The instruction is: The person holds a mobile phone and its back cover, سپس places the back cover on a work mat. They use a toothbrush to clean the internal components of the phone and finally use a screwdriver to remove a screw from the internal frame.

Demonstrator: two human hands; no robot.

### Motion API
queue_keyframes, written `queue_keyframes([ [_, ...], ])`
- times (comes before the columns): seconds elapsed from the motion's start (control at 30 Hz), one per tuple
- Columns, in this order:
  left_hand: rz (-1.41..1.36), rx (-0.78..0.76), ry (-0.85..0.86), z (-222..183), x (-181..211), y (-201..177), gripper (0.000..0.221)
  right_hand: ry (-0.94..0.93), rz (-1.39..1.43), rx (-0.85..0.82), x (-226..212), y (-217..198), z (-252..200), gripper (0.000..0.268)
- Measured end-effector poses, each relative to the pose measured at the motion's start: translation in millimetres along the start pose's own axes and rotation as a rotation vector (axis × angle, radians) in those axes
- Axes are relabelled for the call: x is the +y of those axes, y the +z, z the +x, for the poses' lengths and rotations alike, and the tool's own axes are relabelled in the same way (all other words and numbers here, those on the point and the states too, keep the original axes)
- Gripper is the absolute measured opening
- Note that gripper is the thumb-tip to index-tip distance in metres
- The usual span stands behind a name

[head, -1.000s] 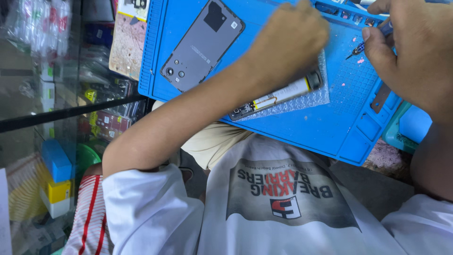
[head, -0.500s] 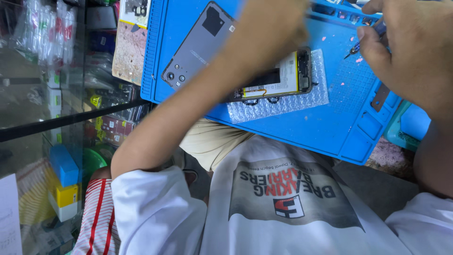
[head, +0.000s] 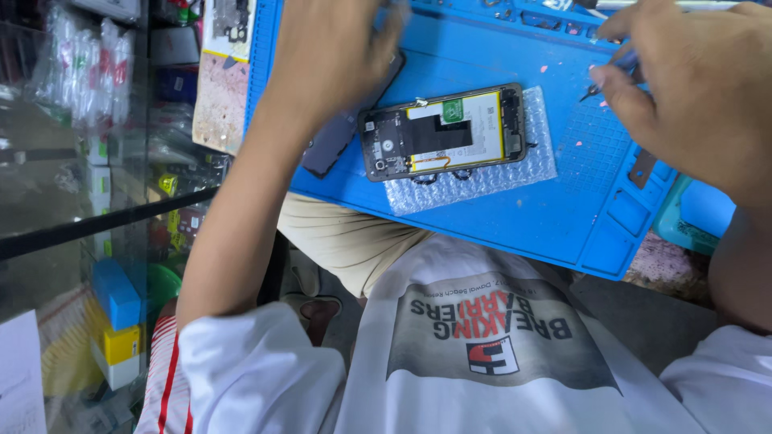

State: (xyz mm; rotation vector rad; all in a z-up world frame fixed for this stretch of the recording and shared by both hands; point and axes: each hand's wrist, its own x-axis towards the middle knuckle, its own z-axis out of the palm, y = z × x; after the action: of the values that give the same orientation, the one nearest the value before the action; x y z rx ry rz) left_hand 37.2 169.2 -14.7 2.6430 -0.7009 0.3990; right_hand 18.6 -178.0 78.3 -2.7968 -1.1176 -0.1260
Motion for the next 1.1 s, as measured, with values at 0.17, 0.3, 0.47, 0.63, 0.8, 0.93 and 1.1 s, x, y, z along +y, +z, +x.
queue_keyframes([
  [0.17,-0.181,-0.18,0.02,-36,87,-25,0.09,-0.045,0.14,0.061,-5,-14,-2,0.02],
  [0.3,-0.187,-0.162,-0.106,-47,106,-17,0.091,-0.116,0.203,0.145,-18,-9,4,0.022],
  [0.47,-0.231,-0.17,-0.174,-58,116,-13,0.091,-0.096,0.261,0.124,-25,-3,10,0.024],
  [0.63,-0.231,-0.161,-0.18,-58,116,-11,0.095,-0.091,0.254,0.129,-26,-3,11,0.023],
  [0.8,-0.254,-0.177,-0.172,-58,117,-12,0.102,-0.103,0.266,0.112,-26,1,12,0.023],
  [0.93,-0.241,-0.191,-0.17,-59,119,-10,0.094,-0.092,0.315,0.083,-29,-1,13,0.023],
  [1.1,-0.244,-0.192,-0.171,-61,122,-10,0.095,-0.132,0.236,0.032,-35,-6,13,0.023],
])
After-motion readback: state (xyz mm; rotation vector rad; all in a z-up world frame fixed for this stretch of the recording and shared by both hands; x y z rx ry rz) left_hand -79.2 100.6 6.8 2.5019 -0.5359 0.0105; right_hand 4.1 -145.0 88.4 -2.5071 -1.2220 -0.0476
